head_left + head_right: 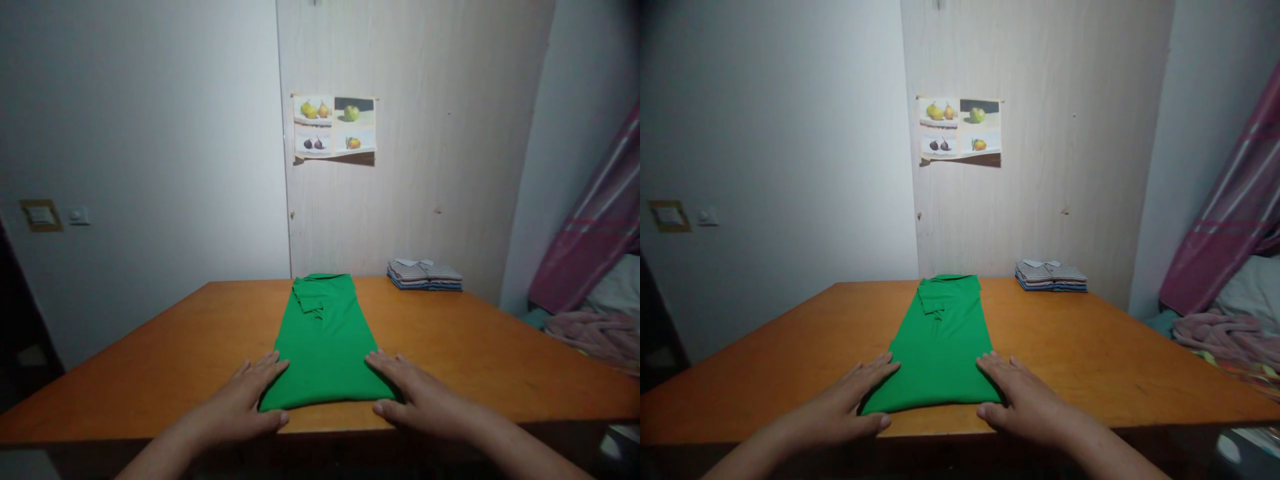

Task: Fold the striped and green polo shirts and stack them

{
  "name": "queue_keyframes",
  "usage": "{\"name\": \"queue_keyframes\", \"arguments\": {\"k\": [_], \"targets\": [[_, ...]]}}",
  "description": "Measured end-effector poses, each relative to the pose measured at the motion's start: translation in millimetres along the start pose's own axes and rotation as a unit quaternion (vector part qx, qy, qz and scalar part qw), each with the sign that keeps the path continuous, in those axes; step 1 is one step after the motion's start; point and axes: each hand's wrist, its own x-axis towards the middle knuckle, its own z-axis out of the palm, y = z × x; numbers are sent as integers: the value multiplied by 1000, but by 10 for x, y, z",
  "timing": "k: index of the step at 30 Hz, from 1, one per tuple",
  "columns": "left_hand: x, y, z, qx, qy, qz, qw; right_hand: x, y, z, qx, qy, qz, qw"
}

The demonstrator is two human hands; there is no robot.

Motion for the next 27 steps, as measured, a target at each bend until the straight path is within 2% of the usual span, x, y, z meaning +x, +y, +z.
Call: {"name": "queue_keyframes", "arguments": {"k": [3, 8, 12, 15, 18, 22, 24, 27], "targets": [[8, 48, 33, 30, 54, 18, 998, -8, -29, 59, -44, 42, -22, 998], [-74, 75, 118, 81, 159, 96, 979, -63, 60, 121, -96, 79, -75, 990], [-98, -1, 205, 63, 186, 113, 974, -69, 135, 149, -118, 99, -104, 983], [-74, -29, 194, 20, 180, 95, 979, -47, 70, 99, -104, 108, -110, 983], [-128, 30, 79, -44, 160, 80, 983, -105, -88, -27, -68, 82, -97, 990], [-371, 226, -228, -145, 66, 91, 983, -351, -307, -270, -18, 17, -71, 997], [-490, 329, -420, -197, 13, 95, 976, -466, -386, -421, 16, 5, -62, 998], [-528, 408, -680, -267, 5, 79, 960, -478, -453, -665, 73, 24, -57, 995]]}}
